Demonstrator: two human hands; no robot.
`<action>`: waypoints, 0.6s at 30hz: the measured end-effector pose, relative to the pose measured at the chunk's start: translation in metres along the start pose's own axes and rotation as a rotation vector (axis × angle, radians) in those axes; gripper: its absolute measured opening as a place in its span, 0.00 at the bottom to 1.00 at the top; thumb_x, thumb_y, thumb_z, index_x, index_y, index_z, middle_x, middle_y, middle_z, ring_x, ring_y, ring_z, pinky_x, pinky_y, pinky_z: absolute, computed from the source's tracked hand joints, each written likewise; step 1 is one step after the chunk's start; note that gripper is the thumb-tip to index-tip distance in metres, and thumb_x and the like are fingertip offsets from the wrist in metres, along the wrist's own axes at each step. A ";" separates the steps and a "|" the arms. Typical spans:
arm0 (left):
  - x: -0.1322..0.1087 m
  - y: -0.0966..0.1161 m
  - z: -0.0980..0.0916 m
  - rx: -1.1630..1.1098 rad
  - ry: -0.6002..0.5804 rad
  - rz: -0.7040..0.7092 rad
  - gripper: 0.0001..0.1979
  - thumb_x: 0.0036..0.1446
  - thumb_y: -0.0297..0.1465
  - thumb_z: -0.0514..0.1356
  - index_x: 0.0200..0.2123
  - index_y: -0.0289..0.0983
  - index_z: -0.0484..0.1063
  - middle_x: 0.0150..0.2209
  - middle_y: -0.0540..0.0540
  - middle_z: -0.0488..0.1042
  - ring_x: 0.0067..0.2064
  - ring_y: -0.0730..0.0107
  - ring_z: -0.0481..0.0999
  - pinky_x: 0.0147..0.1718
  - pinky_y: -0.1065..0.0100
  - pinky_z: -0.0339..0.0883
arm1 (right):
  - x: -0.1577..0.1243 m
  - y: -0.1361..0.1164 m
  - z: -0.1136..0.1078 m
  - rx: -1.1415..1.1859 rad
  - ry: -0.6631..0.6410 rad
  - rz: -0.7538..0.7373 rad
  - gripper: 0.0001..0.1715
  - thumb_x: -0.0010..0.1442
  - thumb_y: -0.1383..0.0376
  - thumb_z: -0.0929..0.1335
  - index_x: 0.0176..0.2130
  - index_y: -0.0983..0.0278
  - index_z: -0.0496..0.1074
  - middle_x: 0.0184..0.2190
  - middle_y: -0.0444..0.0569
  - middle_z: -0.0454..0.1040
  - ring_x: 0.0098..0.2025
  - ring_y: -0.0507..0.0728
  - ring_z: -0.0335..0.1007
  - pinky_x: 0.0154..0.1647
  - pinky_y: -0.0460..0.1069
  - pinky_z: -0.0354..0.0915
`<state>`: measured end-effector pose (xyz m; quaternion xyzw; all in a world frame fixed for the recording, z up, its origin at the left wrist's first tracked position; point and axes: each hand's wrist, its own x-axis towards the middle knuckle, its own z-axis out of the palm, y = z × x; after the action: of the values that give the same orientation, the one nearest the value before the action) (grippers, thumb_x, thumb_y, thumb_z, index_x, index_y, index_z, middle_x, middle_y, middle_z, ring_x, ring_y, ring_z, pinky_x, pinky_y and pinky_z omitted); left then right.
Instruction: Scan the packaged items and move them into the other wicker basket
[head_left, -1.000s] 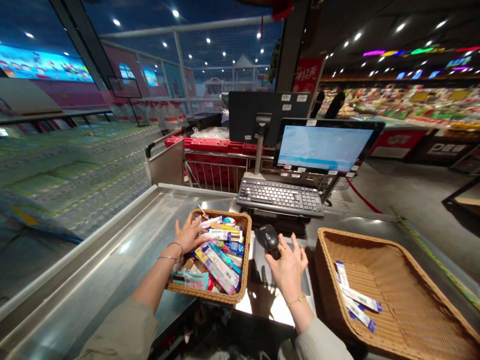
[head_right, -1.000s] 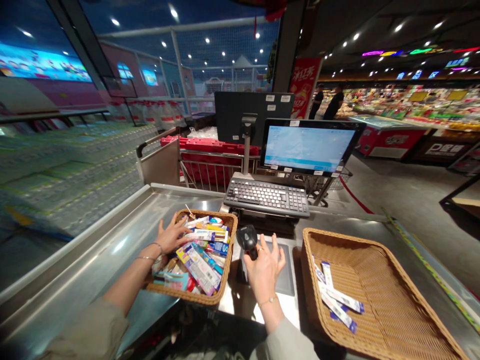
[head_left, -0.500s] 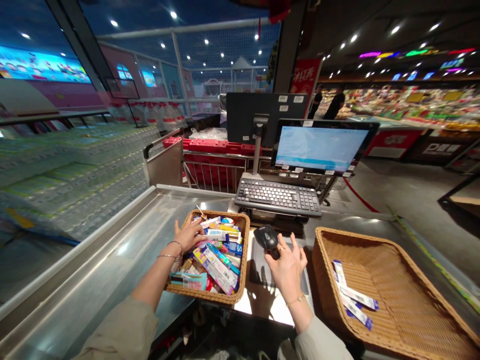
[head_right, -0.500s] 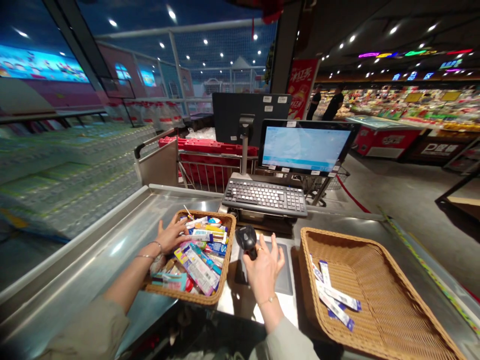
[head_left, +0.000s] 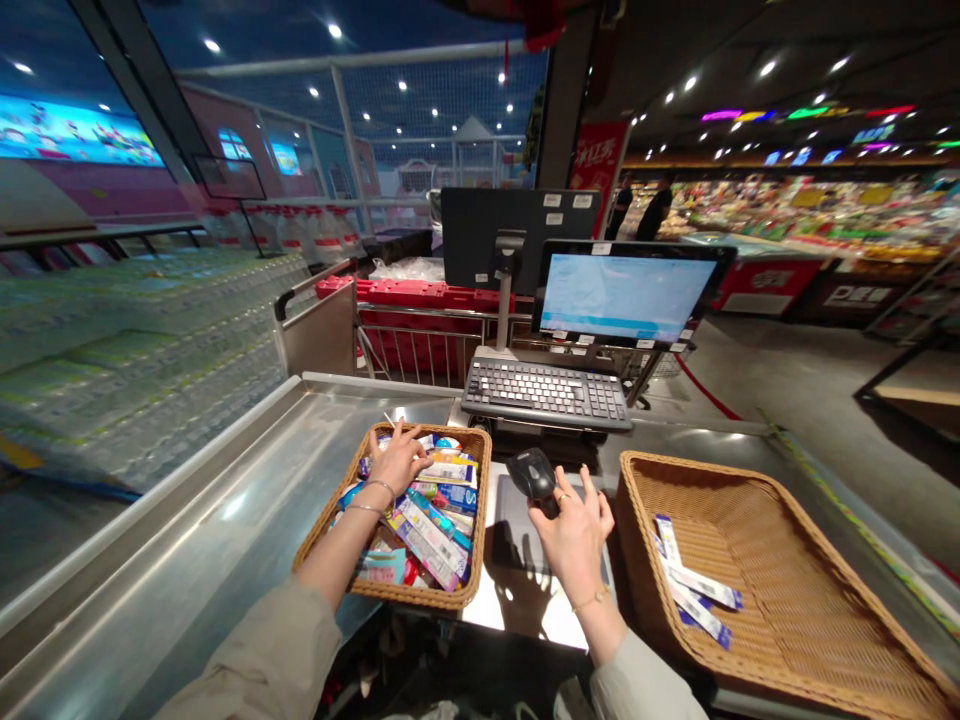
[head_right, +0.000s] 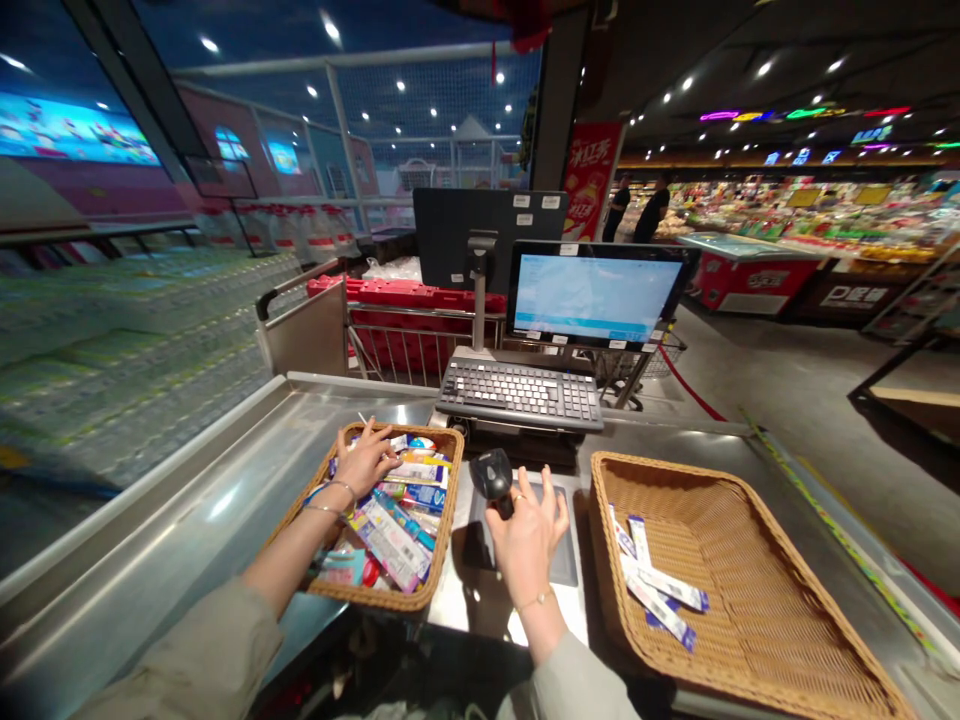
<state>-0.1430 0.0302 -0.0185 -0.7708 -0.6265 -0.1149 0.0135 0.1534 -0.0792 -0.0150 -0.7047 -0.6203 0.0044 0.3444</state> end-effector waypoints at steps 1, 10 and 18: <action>0.000 0.002 0.002 0.007 -0.002 0.010 0.10 0.59 0.41 0.58 0.33 0.44 0.76 0.63 0.47 0.64 0.69 0.47 0.46 0.58 0.27 0.25 | 0.000 0.001 -0.001 -0.001 0.005 0.003 0.14 0.52 0.61 0.64 0.37 0.61 0.76 0.56 0.49 0.71 0.67 0.64 0.46 0.62 0.63 0.42; -0.002 -0.004 0.003 0.071 -0.086 0.059 0.13 0.56 0.47 0.59 0.40 0.51 0.79 0.64 0.48 0.62 0.69 0.39 0.40 0.55 0.24 0.18 | 0.000 0.003 -0.004 0.001 0.016 0.024 0.14 0.52 0.62 0.65 0.37 0.62 0.76 0.55 0.48 0.71 0.67 0.65 0.47 0.62 0.63 0.41; -0.003 -0.002 0.004 0.096 -0.104 0.058 0.10 0.54 0.43 0.62 0.38 0.50 0.79 0.64 0.48 0.63 0.69 0.38 0.41 0.56 0.26 0.17 | 0.001 0.001 -0.004 0.002 0.009 0.021 0.15 0.52 0.62 0.64 0.37 0.61 0.76 0.55 0.49 0.71 0.66 0.65 0.47 0.62 0.64 0.42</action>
<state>-0.1452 0.0285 -0.0231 -0.7919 -0.6087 -0.0440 0.0210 0.1565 -0.0803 -0.0121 -0.7108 -0.6113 0.0053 0.3479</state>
